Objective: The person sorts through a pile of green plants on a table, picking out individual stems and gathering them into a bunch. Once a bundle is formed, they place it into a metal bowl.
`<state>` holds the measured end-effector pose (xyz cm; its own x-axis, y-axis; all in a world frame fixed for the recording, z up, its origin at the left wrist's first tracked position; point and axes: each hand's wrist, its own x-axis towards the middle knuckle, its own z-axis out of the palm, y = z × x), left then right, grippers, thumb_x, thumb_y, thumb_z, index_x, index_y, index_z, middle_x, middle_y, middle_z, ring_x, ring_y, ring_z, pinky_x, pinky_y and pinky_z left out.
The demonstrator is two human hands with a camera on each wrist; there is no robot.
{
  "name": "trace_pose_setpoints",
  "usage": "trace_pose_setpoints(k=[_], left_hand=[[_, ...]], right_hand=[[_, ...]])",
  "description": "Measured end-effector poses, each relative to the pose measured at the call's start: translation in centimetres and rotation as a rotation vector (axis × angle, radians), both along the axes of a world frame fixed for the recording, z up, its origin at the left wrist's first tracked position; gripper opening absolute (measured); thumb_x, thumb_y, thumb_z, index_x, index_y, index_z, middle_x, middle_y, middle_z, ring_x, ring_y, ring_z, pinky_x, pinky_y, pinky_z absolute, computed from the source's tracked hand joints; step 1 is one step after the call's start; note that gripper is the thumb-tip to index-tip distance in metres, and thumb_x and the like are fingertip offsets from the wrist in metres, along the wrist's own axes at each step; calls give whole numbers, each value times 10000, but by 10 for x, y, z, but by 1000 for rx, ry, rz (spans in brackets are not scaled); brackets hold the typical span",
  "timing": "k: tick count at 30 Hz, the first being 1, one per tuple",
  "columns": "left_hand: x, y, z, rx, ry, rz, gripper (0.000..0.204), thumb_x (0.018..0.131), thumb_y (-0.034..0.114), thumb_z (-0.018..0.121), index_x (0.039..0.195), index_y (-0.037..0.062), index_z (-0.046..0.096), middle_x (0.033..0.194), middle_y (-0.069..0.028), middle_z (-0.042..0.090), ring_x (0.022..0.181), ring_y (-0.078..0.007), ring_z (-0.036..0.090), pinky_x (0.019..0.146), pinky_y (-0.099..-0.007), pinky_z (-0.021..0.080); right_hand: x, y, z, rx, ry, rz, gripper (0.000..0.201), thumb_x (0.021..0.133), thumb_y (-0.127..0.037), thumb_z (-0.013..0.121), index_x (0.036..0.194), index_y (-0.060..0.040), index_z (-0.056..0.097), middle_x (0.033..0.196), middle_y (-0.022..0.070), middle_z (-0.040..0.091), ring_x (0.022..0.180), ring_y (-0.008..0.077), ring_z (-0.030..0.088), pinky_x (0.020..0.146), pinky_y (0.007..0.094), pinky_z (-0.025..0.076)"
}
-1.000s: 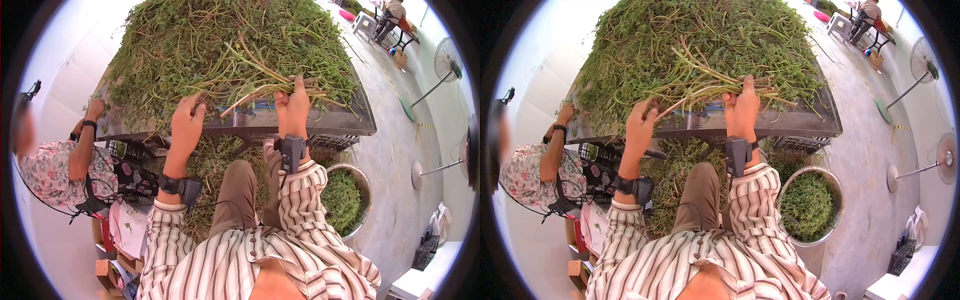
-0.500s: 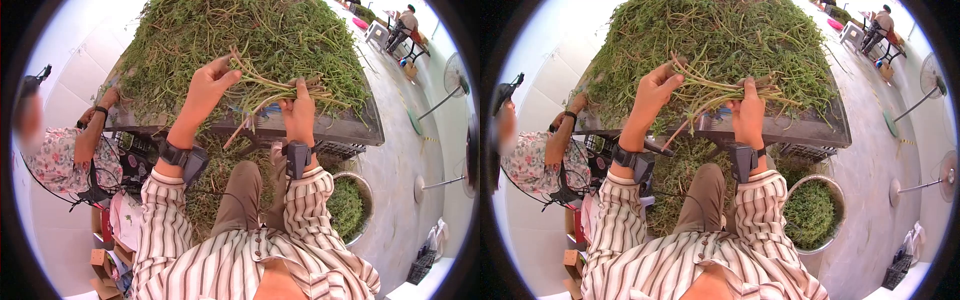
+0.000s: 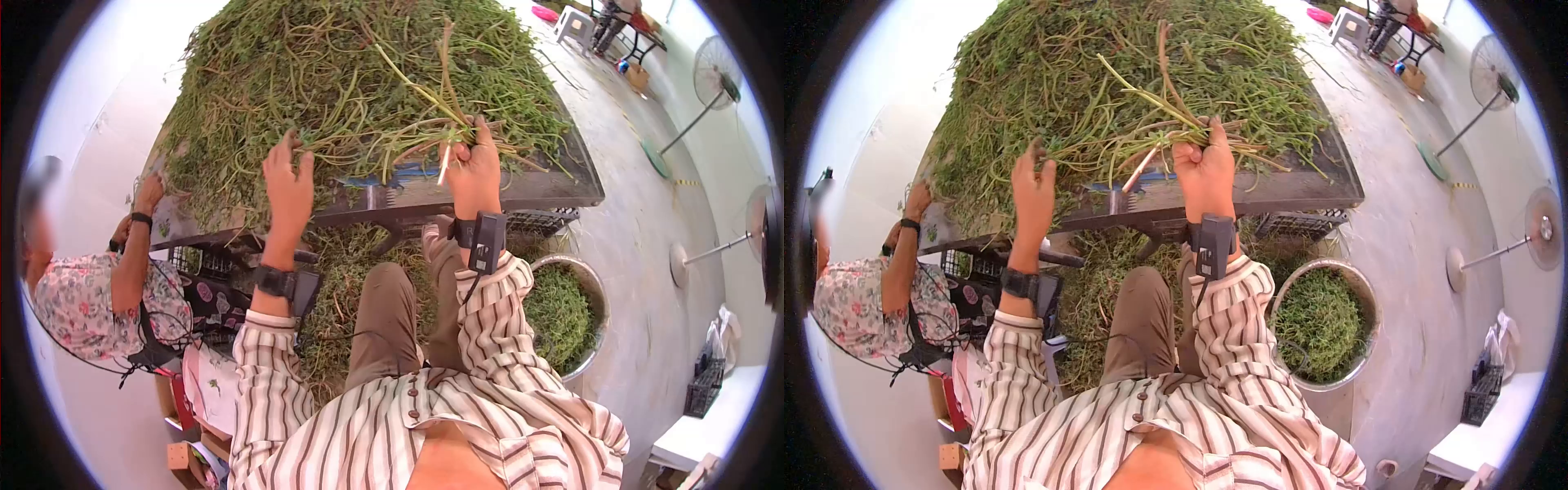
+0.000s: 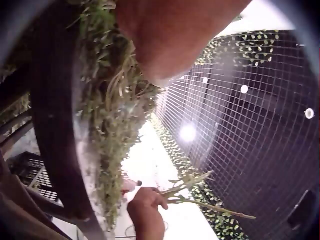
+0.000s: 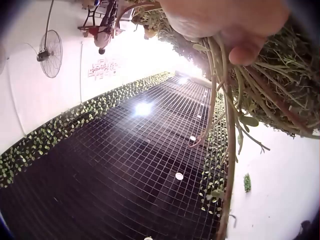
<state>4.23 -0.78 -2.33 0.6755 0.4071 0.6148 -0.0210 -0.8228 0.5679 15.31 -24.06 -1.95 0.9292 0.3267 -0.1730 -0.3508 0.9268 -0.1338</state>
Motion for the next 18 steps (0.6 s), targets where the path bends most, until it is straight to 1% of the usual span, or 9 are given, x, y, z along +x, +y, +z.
trace_pose_setpoints(k=[1,2,6,7,11,12,14,16,18], left_hand=[[5,-6,-9,168,32,15,386,911,186,499,1263,32,467,1180,-156,490,1077,-291,448,914,-413,362],[13,-5,-26,148,37,30,435,913,230,497,1296,39,422,1218,-172,464,1140,-347,389,973,-456,302],[26,-7,-41,272,24,95,423,922,276,475,1260,22,454,1210,-178,473,1143,-348,398,964,-467,309],[25,-8,-42,265,27,69,423,922,276,475,1260,22,454,1210,-178,473,1143,-348,398,964,-467,309],[20,-7,-44,256,107,44,448,948,332,415,1269,23,461,1259,-175,450,1194,-340,357,1008,-472,268],[21,-5,-45,244,105,59,443,948,330,415,1265,25,466,1256,-173,454,1194,-339,357,1008,-472,268],[23,-4,-49,249,81,90,424,948,323,416,1251,34,485,1254,-158,462,1201,-335,348,1005,-464,273],[19,-12,-41,228,74,76,393,942,290,435,1228,29,500,1229,-160,479,1177,-330,369,985,-461,291],[18,-12,-42,222,60,108,349,936,245,452,1211,40,518,1198,-146,501,1156,-316,379,962,-452,315]], right_hand=[[2,-3,-1,33,21,13,196,958,-209,452,844,-49,466,641,51,450,477,105,349,429,221,350],[-2,-9,4,87,9,14,199,943,-219,486,844,-47,470,655,64,478,459,106,349,407,207,332],[1,-57,-1,13,10,-40,212,900,-233,562,865,-35,496,685,80,513,450,91,355,391,204,322],[5,-83,-11,25,-62,-66,161,934,-181,483,880,-30,503,696,115,559,466,113,440,415,209,374],[-26,-171,4,-320,-58,-426,177,925,-180,507,850,-20,523,649,62,531,443,95,385,407,190,356],[-39,-196,-1,-342,-124,-440,182,923,-184,513,829,-29,527,643,47,520,464,88,392,409,191,352],[-62,-249,-24,-379,-180,-476,190,922,-189,519,808,-37,532,637,32,508,485,80,399,411,192,349],[-83,-293,-62,-734,-3,-668,216,914,-302,526,812,-112,522,623,-4,499,452,77,387,439,203,391],[-121,-310,-93,-861,151,-747,205,909,-294,536,807,-119,509,596,-31,425,448,80,378,421,209,399]])
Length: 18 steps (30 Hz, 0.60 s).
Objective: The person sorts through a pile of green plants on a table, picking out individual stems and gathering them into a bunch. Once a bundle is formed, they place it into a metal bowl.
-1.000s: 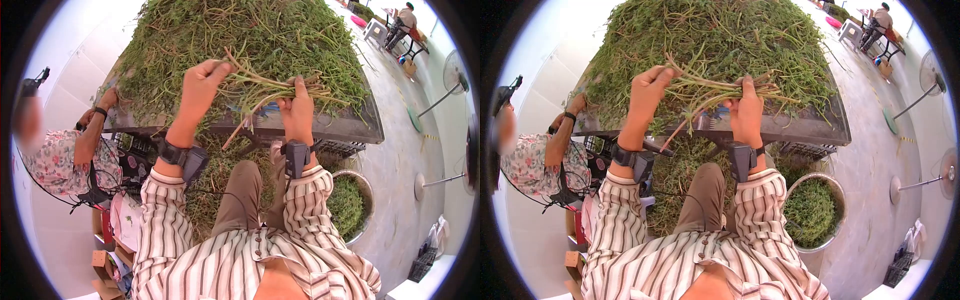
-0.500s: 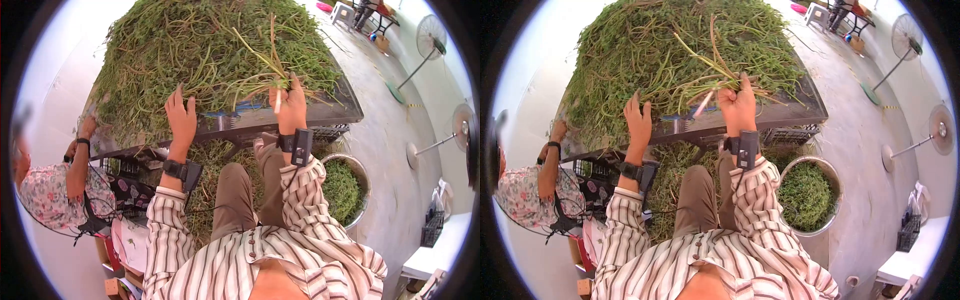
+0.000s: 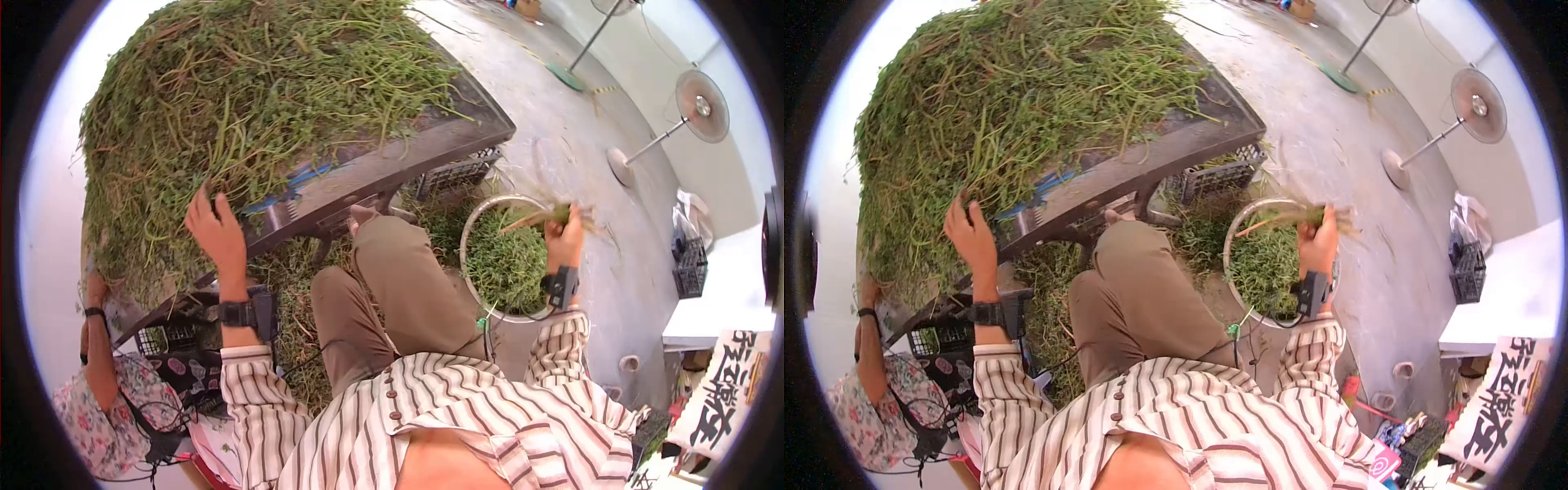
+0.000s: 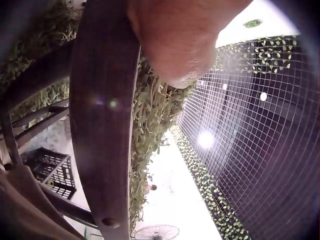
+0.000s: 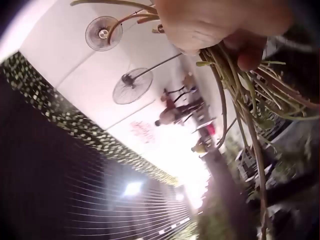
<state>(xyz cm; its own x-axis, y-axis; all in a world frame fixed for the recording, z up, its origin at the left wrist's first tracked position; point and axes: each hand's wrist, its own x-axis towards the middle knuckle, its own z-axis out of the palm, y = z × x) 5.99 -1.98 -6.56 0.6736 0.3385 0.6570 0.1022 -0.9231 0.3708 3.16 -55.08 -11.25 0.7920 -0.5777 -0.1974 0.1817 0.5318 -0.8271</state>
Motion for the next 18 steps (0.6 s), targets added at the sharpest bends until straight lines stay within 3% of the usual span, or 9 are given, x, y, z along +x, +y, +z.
trace_pose_setpoints(k=[4,7,11,13,16,17,18], left_hand=[[-4,-5,3,0,18,-17,326,937,223,455,1209,58,525,1196,-129,499,1150,-315,378,956,-451,324],[-4,1,0,-6,66,-9,373,948,281,432,1234,53,505,1269,-128,456,1205,-325,334,975,-464,312],[0,-3,0,8,-27,9,316,919,204,478,1186,44,535,1165,-133,520,1119,-318,406,940,-439,336],[-4,-4,5,28,-18,14,308,888,162,507,1164,32,543,1125,-149,543,1073,-334,438,924,-429,348],[-4,-5,7,70,-63,24,281,847,92,527,1119,41,570,1091,-162,554,1050,-346,459,920,-433,352],[-5,-4,8,52,-77,19,276,843,86,530,1111,34,570,1090,-159,554,1052,-346,459,917,-437,355],[-5,-4,9,30,-94,7,272,839,81,533,1103,28,571,1089,-157,553,1054,-346,459,914,-442,358]], right_hand=[[-51,-39,-97,57,601,-227,247,844,-321,627,828,-110,501,589,-17,420,456,95,404,417,250,435],[-68,-47,-145,82,721,-174,253,836,-305,632,845,-89,501,580,23,424,440,137,421,400,303,460],[-6,-39,-154,44,643,-131,276,830,-306,640,851,-85,476,575,37,430,427,140,420,404,315,454],[58,-37,-147,64,272,-67,225,851,-271,626,849,-97,483,573,10,453,401,120,397,400,278,434],[129,-21,-89,87,222,387,165,860,-151,591,940,-18,535,777,78,591,526,139,536,477,270,496],[143,-2,-85,-40,180,310,171,860,-138,579,957,-1,550,798,90,597,589,147,587,496,275,517],[153,-2,-93,-145,207,400,172,857,-129,572,964,5,557,809,90,599,650,157,609,516,285,531]])
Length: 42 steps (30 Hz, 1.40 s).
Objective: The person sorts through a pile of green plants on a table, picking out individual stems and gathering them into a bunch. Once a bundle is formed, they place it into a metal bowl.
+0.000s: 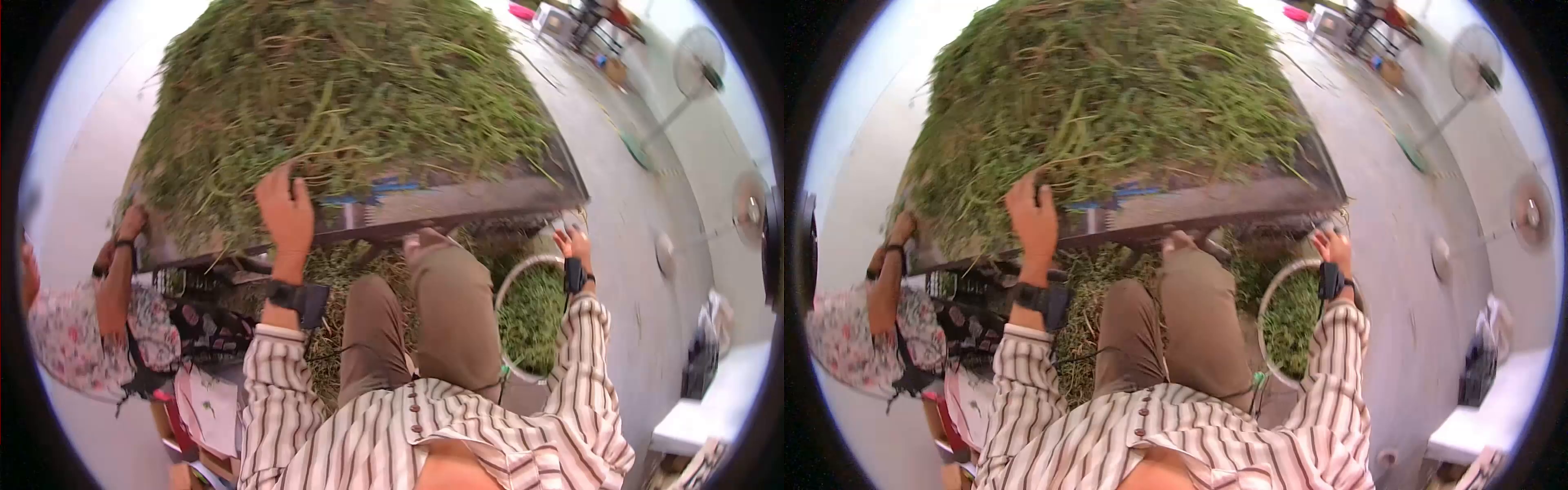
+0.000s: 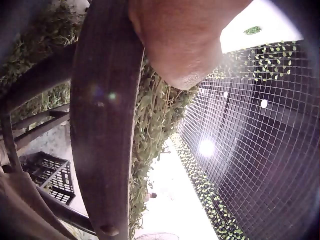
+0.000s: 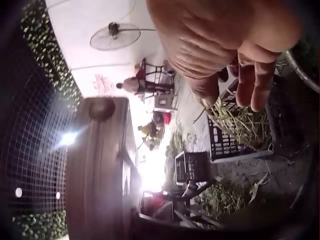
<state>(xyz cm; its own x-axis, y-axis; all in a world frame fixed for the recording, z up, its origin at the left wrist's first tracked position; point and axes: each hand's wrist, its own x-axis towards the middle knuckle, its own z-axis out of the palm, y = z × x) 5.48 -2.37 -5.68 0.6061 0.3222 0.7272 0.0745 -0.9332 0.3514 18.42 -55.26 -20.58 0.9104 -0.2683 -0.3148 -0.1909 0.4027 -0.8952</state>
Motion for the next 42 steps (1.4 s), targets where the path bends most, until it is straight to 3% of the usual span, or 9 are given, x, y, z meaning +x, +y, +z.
trace_pose_setpoints(k=[5,8,12,16,22,25,31,37,42], left_hand=[[-2,-1,1,-80,-11,-15,268,834,76,539,1093,12,568,1082,-148,551,1041,-336,464,898,-445,380],[0,1,-3,-75,-19,-28,267,833,71,538,1091,11,569,1076,-144,551,1036,-330,465,889,-444,387],[0,0,-2,-82,-43,-30,269,819,45,537,1085,15,572,1066,-140,553,1032,-324,466,884,-435,389],[-2,-2,3,-100,-46,-27,280,800,25,538,1077,24,578,1059,-137,556,1029,-319,468,882,-421,392],[-4,-1,1,-129,-51,-43,286,789,16,540,1071,30,584,1051,-123,561,1021,-313,470,881,-414,393],[-2,0,3,-123,-63,-43,280,791,19,540,1067,25,587,1055,-132,561,1026,-317,468,883,-416,394],[-2,3,-8,-140,-43,7,265,808,41,525,1064,26,593,1064,-140,560,1050,-328,455,902,-436,384],[0,6,-7,-133,19,0,293,867,116,508,1134,10,564,1177,-152,519,1116,-333,416,935,-450,369],[3,6,-10,-94,-36,27,269,820,56,527,1078,30,598,1091,-125,553,1059,-311,445,904,-419,382]], right_hand=[[-29,41,9,-177,34,164,211,881,-202,541,874,4,586,686,59,593,585,159,601,490,272,500],[-48,59,31,-499,-153,43,298,924,-252,486,713,-45,523,565,-2,463,462,86,401,426,258,324],[-50,93,104,-841,-424,-28,332,930,-232,480,679,-36,387,570,-2,294,542,85,289,480,292,249],[-22,114,133,-1069,-614,17,338,931,-241,472,690,-18,393,554,57,306,528,123,300,485,315,274],[-7,120,145,-1562,-507,93,343,919,-291,471,697,-29,465,599,168,471,562,363,441,513,405,350],[-3,122,147,-1691,-559,112,306,910,-266,484,698,-46,468,624,164,491,588,366,486,508,420,363],[1,116,136,-1817,-801,106,268,892,-260,511,712,-71,451,693,138,516,629,356,524,511,431,394],[3,118,136,-1778,-820,79,271,888,-259,517,713,-66,443,684,137,503,626,360,517,508,421,394],[0,119,135,-1785,-747,81,287,884,-262,520,697,-61,435,660,138,485,620,356,521,513,422,391]])
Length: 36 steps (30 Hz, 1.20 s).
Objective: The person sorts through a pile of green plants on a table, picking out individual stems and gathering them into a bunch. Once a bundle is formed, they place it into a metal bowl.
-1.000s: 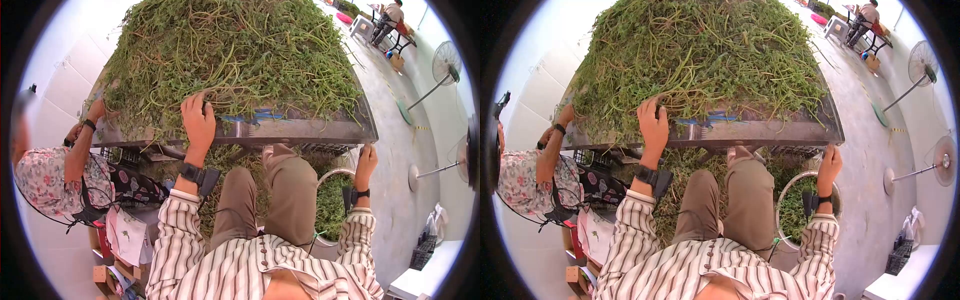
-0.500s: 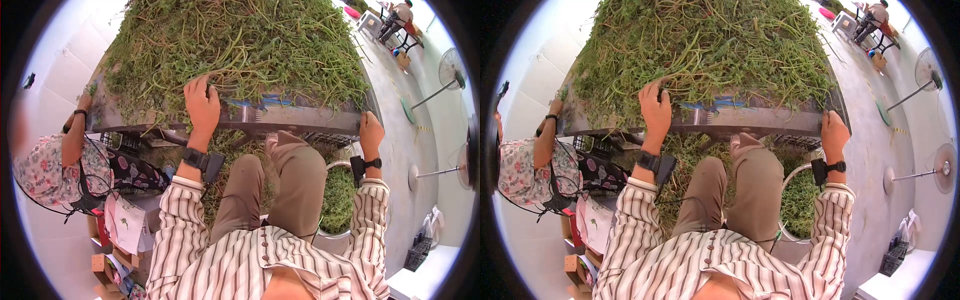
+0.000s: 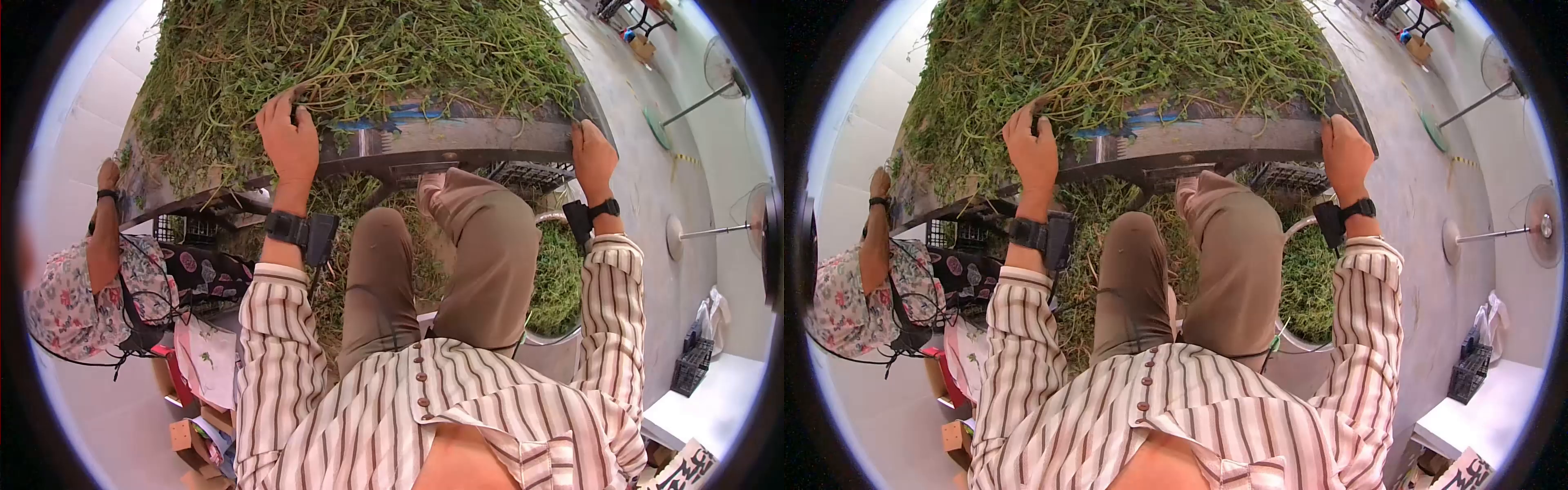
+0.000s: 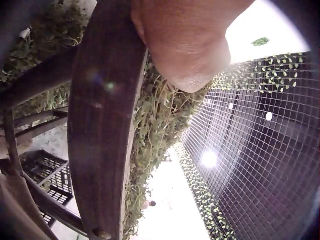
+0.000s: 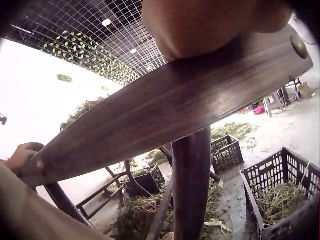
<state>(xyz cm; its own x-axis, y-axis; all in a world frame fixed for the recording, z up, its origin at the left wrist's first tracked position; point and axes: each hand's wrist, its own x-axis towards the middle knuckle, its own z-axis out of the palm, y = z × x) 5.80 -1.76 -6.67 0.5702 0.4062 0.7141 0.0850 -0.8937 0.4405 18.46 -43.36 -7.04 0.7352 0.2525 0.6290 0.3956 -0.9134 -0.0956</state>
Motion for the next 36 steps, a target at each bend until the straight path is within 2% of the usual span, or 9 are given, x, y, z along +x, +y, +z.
trace_pose_setpoints(k=[6,7,11,19,23,28,33,35,36], left_hand=[[2,7,-6,82,-19,1,274,806,58,533,1069,38,606,1066,-127,571,1044,-320,455,899,-425,389],[-3,8,-12,75,2,27,274,806,58,533,1069,38,606,1066,-127,571,1044,-320,455,899,-425,389],[5,9,-8,67,-76,4,262,804,71,538,1051,58,624,1065,-115,577,1034,-329,456,879,-437,405],[4,9,-9,87,-37,1,254,817,77,532,1053,66,626,1069,-110,575,1038,-323,449,876,-435,405],[4,5,-5,55,-8,7,258,815,75,540,1059,59,623,1083,-109,574,1045,-317,450,878,-431,406],[5,10,-8,67,16,-1,264,812,70,542,1064,57,622,1088,-113,575,1050,-315,455,879,-422,409],[1,7,-8,78,-4,17,272,807,66,542,1068,59,619,1073,-111,583,1045,-307,465,879,-418,407],[2,7,-5,41,82,22,297,873,160,527,1146,52,573,1168,-130,523,1145,-338,395,914,-476,387],[4,6,-3,42,71,15,297,873,160,527,1146,52,573,1168,-130,523,1145,-338,395,914,-476,387]], right_hand=[[4,-4,-6,-34,-53,-16,287,882,-303,507,716,-75,452,678,133,515,632,357,533,517,439,396],[2,-5,-9,-40,-34,12,287,882,-303,507,716,-75,452,678,133,515,632,357,533,517,439,396],[6,-2,-3,-46,83,-80,285,884,-319,489,732,-81,454,698,130,527,661,357,540,536,441,404],[4,-4,-4,-15,-8,2,285,879,-308,505,726,-77,440,693,125,513,656,347,536,529,430,399],[2,-3,-5,-5,11,-46,304,881,-318,507,715,-75,435,683,123,505,650,341,536,523,421,398],[4,-3,-6,2,-71,2,309,888,-321,505,703,-81,448,671,115,503,632,340,535,510,415,400],[4,-2,-5,14,-11,-26,307,890,-321,502,708,-78,455,677,113,515,632,339,539,518,419,404],[2,-4,-6,17,-17,-27,308,891,-324,500,710,-78,458,680,114,519,635,339,541,523,421,406],[3,-3,-5,27,-21,-20,308,891,-325,500,712,-78,459,682,114,522,636,340,543,524,422,408]])
